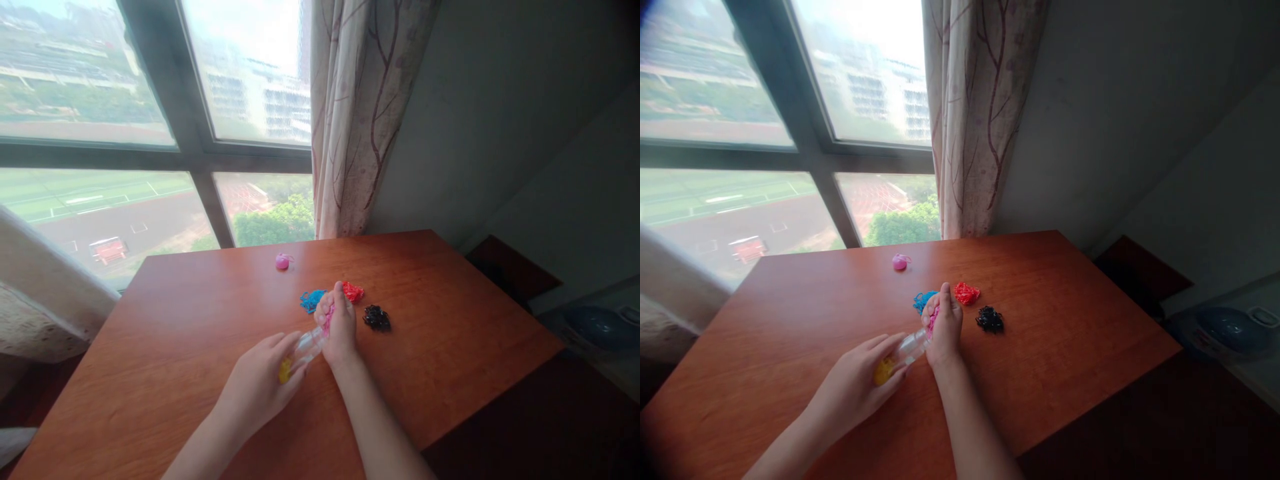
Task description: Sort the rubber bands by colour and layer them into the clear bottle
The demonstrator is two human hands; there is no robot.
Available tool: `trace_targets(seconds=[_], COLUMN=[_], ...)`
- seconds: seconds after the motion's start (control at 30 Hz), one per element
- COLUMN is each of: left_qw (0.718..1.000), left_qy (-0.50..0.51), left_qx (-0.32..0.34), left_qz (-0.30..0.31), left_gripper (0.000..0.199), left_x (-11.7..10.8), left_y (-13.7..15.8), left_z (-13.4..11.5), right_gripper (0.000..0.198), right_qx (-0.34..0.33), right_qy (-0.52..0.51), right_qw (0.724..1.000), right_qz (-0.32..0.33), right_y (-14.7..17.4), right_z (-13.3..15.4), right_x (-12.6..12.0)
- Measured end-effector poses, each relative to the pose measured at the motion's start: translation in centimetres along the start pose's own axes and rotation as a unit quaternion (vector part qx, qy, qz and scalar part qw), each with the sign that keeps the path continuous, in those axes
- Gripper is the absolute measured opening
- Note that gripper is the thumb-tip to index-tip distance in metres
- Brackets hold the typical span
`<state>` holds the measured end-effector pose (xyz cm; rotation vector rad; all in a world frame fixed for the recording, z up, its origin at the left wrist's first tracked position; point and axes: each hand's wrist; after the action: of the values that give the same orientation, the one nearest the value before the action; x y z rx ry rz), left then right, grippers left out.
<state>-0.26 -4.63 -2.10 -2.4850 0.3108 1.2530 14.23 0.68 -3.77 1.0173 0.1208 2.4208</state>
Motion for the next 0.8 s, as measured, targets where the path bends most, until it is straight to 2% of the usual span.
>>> trace_targets(seconds=[0.13, 0.27, 0.33, 0.4, 0.57, 0.7, 0.8], left_qw=[1.0, 0.999, 0.999, 0.999, 0.999, 0.998, 0.998], left_qy=[-0.022, -0.02, -0.015, -0.004, 0.034, 0.046, 0.048], left_qx=[-0.012, -0.017, -0.021, -0.028, -0.037, -0.042, -0.04], left_qz=[-0.005, -0.019, -0.023, -0.025, -0.017, -0.019, -0.018], left_gripper=[0.028, 0.028, 0.028, 0.028, 0.026, 0.024, 0.026], left_x=[0.2, 0.5, 0.5, 0.4, -0.1, -0.3, -0.3], left_y=[0.1, 0.2, 0.1, 0.0, -0.2, -0.2, -0.2], left_z=[-0.1, -0.3, -0.4, -0.4, -0.5, -0.6, -0.6], right_gripper=[0.056, 0.055, 0.053, 0.051, 0.046, 0.04, 0.038], right_qx=[-0.049, -0.044, -0.01, 0.05, 0.185, 0.235, 0.238], right_qy=[0.017, -0.018, -0.051, -0.099, -0.203, -0.241, -0.26], right_qw=[0.999, 0.999, 0.999, 0.994, 0.961, 0.941, 0.935], right_qz=[-0.004, 0.005, 0.012, 0.015, 0.029, 0.035, 0.029], right_y=[0.3, 0.5, 0.5, 0.4, -0.2, -0.5, -0.7], right_z=[-0.5, -0.6, -0.3, 0.1, 1.0, 1.3, 1.3], right_x=[0.2, 0.3, 0.3, 0.2, -0.3, -0.7, -0.8])
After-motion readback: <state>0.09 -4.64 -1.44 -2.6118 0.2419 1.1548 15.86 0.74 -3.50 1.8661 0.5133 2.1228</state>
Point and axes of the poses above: each hand's wrist, its own y-axis away from the middle knuckle, its own x-axis out of the palm, z = x × y, and after that the axes turned 12 degrees about -z, right-handed
